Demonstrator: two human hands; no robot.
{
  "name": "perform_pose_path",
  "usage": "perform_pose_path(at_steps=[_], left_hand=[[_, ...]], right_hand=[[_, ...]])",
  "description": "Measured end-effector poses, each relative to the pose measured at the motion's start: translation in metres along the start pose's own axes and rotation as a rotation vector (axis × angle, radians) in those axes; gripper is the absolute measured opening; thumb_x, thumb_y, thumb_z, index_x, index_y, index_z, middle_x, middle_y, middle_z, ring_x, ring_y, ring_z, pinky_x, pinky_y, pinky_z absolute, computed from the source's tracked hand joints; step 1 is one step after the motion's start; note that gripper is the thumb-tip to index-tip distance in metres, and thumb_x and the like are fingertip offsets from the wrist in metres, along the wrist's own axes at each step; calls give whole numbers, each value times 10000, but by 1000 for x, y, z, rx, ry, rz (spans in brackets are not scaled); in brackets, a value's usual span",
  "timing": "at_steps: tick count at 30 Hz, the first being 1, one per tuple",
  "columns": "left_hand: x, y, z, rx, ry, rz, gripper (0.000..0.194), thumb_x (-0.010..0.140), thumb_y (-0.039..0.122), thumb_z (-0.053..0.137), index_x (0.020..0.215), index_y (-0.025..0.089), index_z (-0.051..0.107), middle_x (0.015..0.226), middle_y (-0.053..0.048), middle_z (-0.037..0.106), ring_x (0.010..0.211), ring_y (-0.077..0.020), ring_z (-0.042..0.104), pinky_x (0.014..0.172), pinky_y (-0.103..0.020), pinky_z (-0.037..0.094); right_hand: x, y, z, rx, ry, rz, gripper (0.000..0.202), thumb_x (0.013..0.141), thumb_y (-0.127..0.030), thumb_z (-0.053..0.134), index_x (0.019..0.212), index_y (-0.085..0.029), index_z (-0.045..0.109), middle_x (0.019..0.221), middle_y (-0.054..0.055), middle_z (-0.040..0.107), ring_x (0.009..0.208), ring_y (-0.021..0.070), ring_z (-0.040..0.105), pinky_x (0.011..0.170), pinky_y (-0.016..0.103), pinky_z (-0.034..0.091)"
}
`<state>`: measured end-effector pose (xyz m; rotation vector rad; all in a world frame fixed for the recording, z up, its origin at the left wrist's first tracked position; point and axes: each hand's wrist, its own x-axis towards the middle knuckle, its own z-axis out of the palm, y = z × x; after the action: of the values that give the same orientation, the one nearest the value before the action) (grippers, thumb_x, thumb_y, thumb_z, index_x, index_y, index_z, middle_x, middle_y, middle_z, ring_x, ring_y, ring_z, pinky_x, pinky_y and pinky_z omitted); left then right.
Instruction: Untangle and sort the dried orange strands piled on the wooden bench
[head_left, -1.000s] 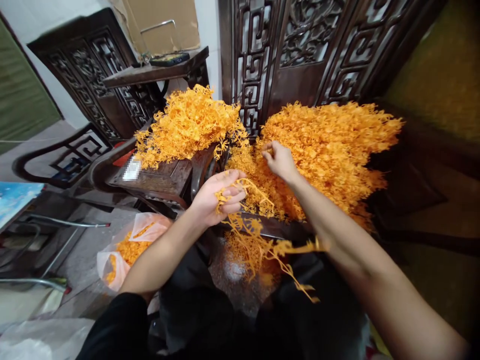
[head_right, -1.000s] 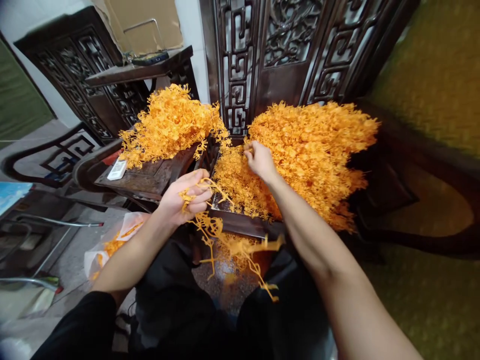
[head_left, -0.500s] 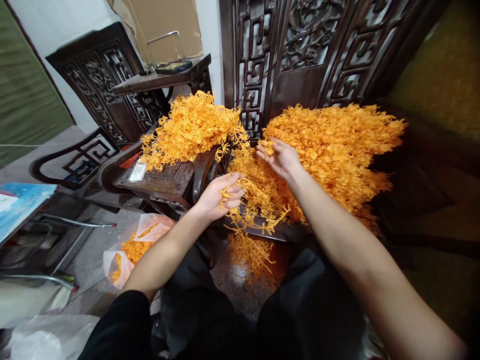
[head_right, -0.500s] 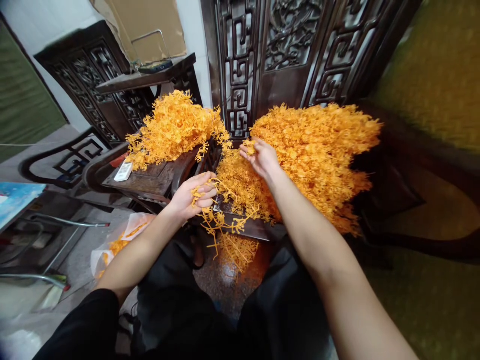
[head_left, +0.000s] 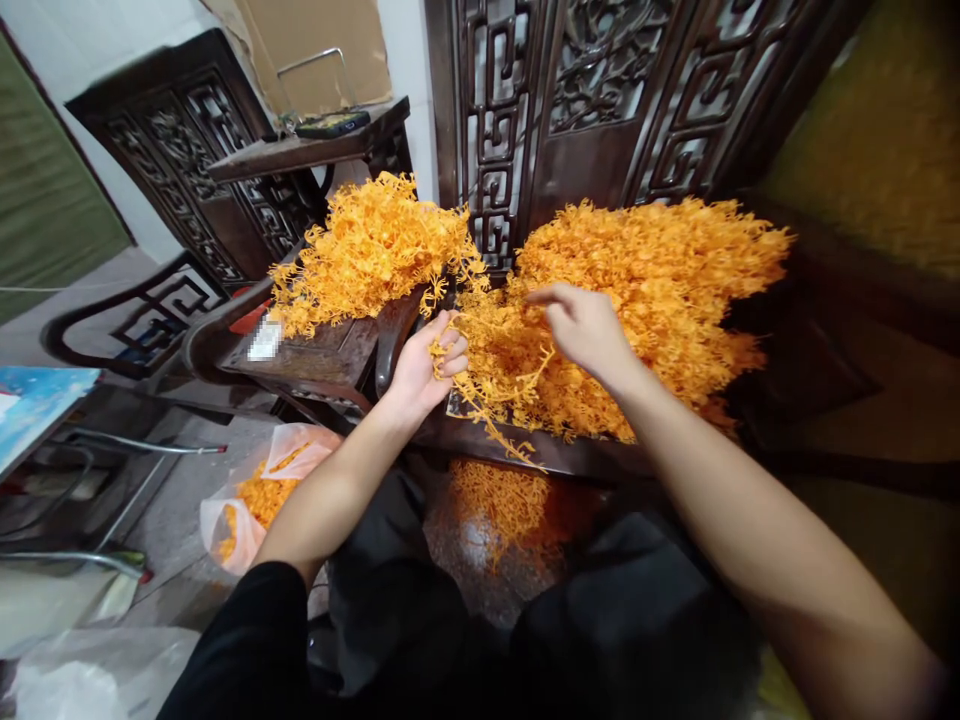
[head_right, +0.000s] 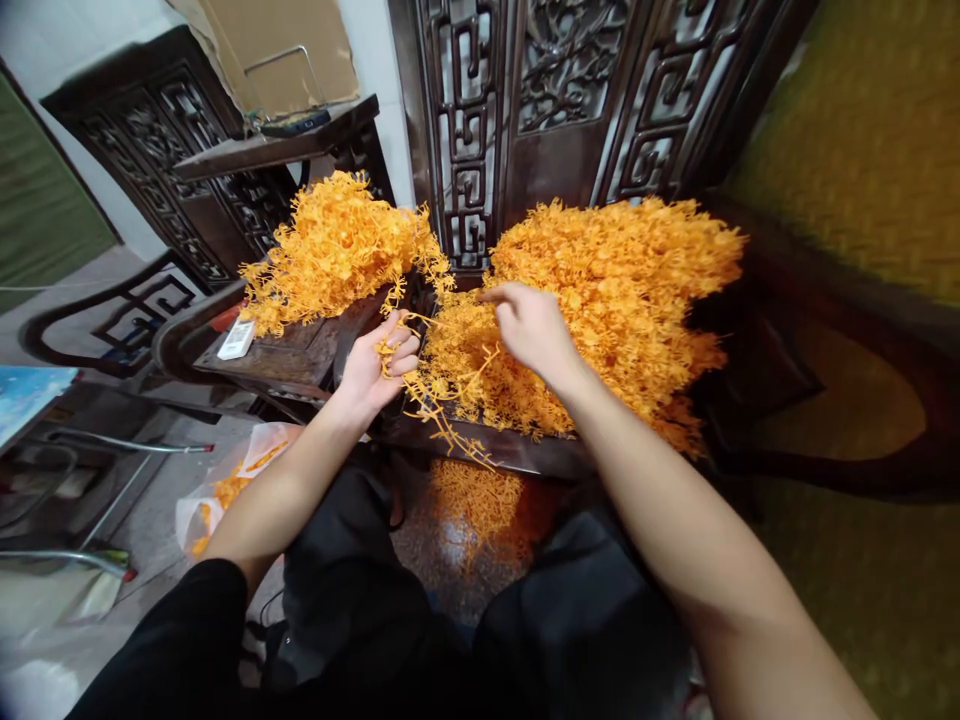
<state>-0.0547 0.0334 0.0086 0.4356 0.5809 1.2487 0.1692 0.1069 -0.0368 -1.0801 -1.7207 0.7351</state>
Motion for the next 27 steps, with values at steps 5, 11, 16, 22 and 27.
perform_pose_path(at_steps=[5, 11, 16, 22, 27], left_hand=[[5, 4, 7, -53, 57, 207, 229, 1055, 234, 553, 840, 158, 567, 563, 81, 323, 405, -34, 264, 362, -144, 179], [9, -6, 22, -74, 71, 184, 304, 1105, 234, 418, 836, 158, 539, 565, 79, 317, 398, -33, 260, 363, -144, 173], [5, -6, 31, -80, 54, 123, 363, 1116, 228, 359, 791, 159, 504, 559, 78, 323, 377, -36, 239, 345, -168, 146], [7, -3, 26, -65, 55, 125, 353, 1112, 217, 373, 795, 157, 519, 559, 74, 331, 387, -37, 265, 350, -149, 162], [8, -9, 23, -4, 75, 192, 269, 1080, 227, 485, 834, 153, 567, 545, 84, 322, 395, -41, 267, 355, -153, 174]], right_hand=[[-42, -38, -3, 747, -201, 516, 318, 748, -227, 659, 1061, -194, 702, 1012, 123, 744, 834, 271, 741, 612, 399, 619], [-54, -39, 12, 762, -102, 291, 365, 750, -363, 873, 1064, -227, 747, 860, 35, 732, 716, 159, 668, 623, 318, 581], [-17, 6, -31, 513, 442, 257, 196, 710, -225, 878, 752, -177, 692, 689, 12, 652, 537, 109, 570, 527, 297, 529], [-11, 9, -56, 445, 465, 120, 117, 795, -188, 741, 812, -207, 628, 893, 49, 708, 716, 164, 685, 670, 356, 603], [-54, -55, -30, -43, 406, -602, 203, 892, -109, 503, 841, -229, 659, 853, 54, 692, 815, 205, 644, 779, 416, 515]])
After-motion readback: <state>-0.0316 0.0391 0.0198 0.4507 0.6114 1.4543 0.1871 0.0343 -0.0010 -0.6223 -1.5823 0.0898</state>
